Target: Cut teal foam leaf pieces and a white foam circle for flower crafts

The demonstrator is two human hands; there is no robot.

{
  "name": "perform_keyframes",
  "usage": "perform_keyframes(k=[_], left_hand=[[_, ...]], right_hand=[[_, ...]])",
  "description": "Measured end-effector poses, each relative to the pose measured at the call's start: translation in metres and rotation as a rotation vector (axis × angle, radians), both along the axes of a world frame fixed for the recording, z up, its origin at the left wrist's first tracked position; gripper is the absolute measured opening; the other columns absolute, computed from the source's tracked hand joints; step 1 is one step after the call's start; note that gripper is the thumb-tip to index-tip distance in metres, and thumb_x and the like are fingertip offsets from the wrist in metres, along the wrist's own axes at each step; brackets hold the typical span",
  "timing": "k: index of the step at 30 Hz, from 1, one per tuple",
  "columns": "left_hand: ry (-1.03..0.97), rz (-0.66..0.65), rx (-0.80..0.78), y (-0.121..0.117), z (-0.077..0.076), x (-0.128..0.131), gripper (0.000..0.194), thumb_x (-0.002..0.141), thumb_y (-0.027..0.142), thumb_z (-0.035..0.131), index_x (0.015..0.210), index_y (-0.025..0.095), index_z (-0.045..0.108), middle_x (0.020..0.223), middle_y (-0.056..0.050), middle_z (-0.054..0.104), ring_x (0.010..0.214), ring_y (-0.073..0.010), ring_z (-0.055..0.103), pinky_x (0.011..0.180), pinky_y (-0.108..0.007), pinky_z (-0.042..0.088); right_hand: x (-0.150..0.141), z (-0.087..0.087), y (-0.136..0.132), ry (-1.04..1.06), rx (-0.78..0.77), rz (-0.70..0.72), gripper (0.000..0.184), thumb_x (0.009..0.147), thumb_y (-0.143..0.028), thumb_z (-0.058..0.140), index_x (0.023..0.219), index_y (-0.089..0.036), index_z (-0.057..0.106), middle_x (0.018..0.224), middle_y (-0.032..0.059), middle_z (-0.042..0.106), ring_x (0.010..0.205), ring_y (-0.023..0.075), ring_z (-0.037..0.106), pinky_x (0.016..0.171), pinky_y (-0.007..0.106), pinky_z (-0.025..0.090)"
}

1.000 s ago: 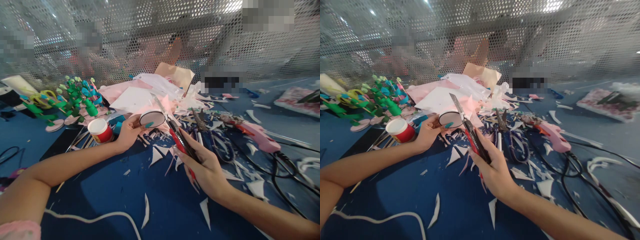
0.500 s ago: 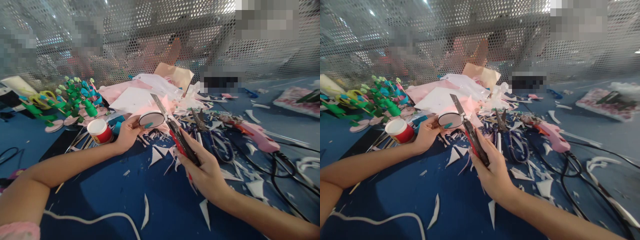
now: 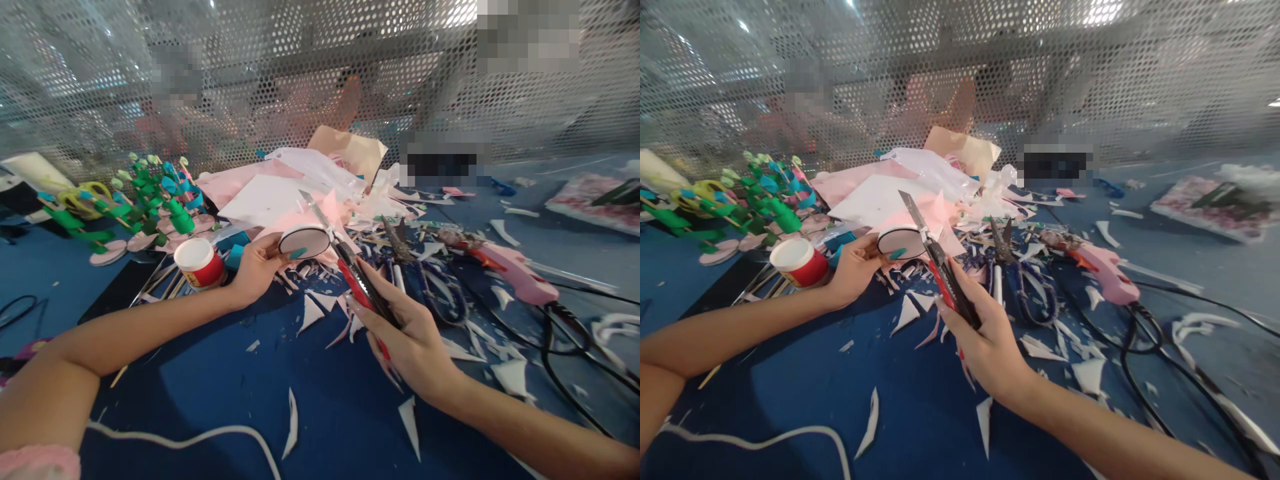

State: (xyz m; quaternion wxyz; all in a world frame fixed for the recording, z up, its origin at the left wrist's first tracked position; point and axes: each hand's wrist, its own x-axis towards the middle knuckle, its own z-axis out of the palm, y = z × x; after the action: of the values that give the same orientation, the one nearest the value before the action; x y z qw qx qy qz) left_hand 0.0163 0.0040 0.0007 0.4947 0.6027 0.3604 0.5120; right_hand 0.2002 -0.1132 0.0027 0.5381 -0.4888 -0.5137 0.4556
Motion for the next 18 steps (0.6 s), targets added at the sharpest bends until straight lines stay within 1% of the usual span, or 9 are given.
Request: perform_keyframes(k=[2,4,7,10,12,15,18], left_hand=[[0.019,-0.017,-0.005,-0.0001,-0.0005,-0.0004,0.035,0.058,0.028,0.075,0.088,0.014,0.065,0.085,-0.003,0.069,0.085,-0.0198,0.065,0.073,-0.032,0.058],[0.039,-0.043,-0.003,0.0003,-0.0011,-0.0010,0.034,0.059,0.030,0.075,0.088,0.013,0.066,0.085,-0.003,0.069,0.085,-0.0203,0.065,0.072,-0.033,0.057],[0.054,-0.052,0.007,0.0011,-0.0015,-0.0018,0.033,0.060,0.029,0.075,0.087,0.013,0.067,0.086,-0.004,0.070,0.086,-0.0207,0.065,0.075,-0.034,0.057],[0.040,-0.019,0.034,0.0017,-0.0015,-0.0021,0.034,0.059,0.027,0.075,0.090,0.014,0.067,0.093,-0.005,0.070,0.091,-0.0212,0.064,0.085,-0.036,0.054],[0.032,-0.005,0.052,0.0018,-0.0016,-0.0021,0.035,0.060,0.026,0.074,0.093,0.014,0.067,0.097,-0.005,0.070,0.095,-0.0215,0.064,0.089,-0.037,0.052],[0.029,0.001,0.079,0.0013,-0.0017,-0.0021,0.033,0.063,0.024,0.073,0.094,0.014,0.067,0.098,-0.005,0.070,0.096,-0.0211,0.063,0.091,-0.037,0.051],[0.046,-0.008,0.096,-0.0007,-0.0009,-0.0025,0.028,0.065,0.023,0.071,0.092,0.014,0.068,0.093,-0.004,0.071,0.092,-0.0196,0.065,0.087,-0.035,0.053]], right_hand=[[-0.0009,0.0026,-0.0004,-0.005,-0.052,0.021,0.068,0.079,-0.034,0.060,0.141,-0.023,0.035,0.056,-0.0029,0.053,0.034,0.0069,0.039,0.029,0.021,0.035],[-0.0018,0.0050,-0.0003,0.004,-0.091,0.024,0.068,0.079,-0.036,0.060,0.141,-0.022,0.035,0.056,-0.0031,0.052,0.033,0.0060,0.037,0.028,0.020,0.033],[-0.0025,0.0066,0.0007,0.016,-0.116,0.016,0.069,0.078,-0.036,0.061,0.141,-0.021,0.035,0.062,-0.0012,0.056,0.033,0.0051,0.037,0.027,0.020,0.032],[-0.0024,0.0065,0.0020,0.011,-0.119,0.021,0.068,0.078,-0.037,0.061,0.140,-0.021,0.037,0.067,0.0006,0.058,0.034,0.0047,0.037,0.027,0.020,0.033],[-0.0022,0.0064,0.0026,-0.001,-0.110,0.021,0.067,0.077,-0.037,0.062,0.139,-0.021,0.040,0.076,0.0032,0.061,0.035,0.0043,0.038,0.028,0.020,0.033],[-0.0021,0.0064,0.0027,-0.018,-0.107,0.021,0.066,0.077,-0.036,0.062,0.138,-0.021,0.041,0.085,0.0057,0.062,0.038,0.0041,0.039,0.028,0.020,0.033],[-0.0021,0.0063,0.0021,-0.018,-0.109,0.023,0.065,0.077,-0.036,0.062,0.138,-0.022,0.041,0.085,0.0053,0.062,0.037,0.0040,0.039,0.028,0.020,0.033]])
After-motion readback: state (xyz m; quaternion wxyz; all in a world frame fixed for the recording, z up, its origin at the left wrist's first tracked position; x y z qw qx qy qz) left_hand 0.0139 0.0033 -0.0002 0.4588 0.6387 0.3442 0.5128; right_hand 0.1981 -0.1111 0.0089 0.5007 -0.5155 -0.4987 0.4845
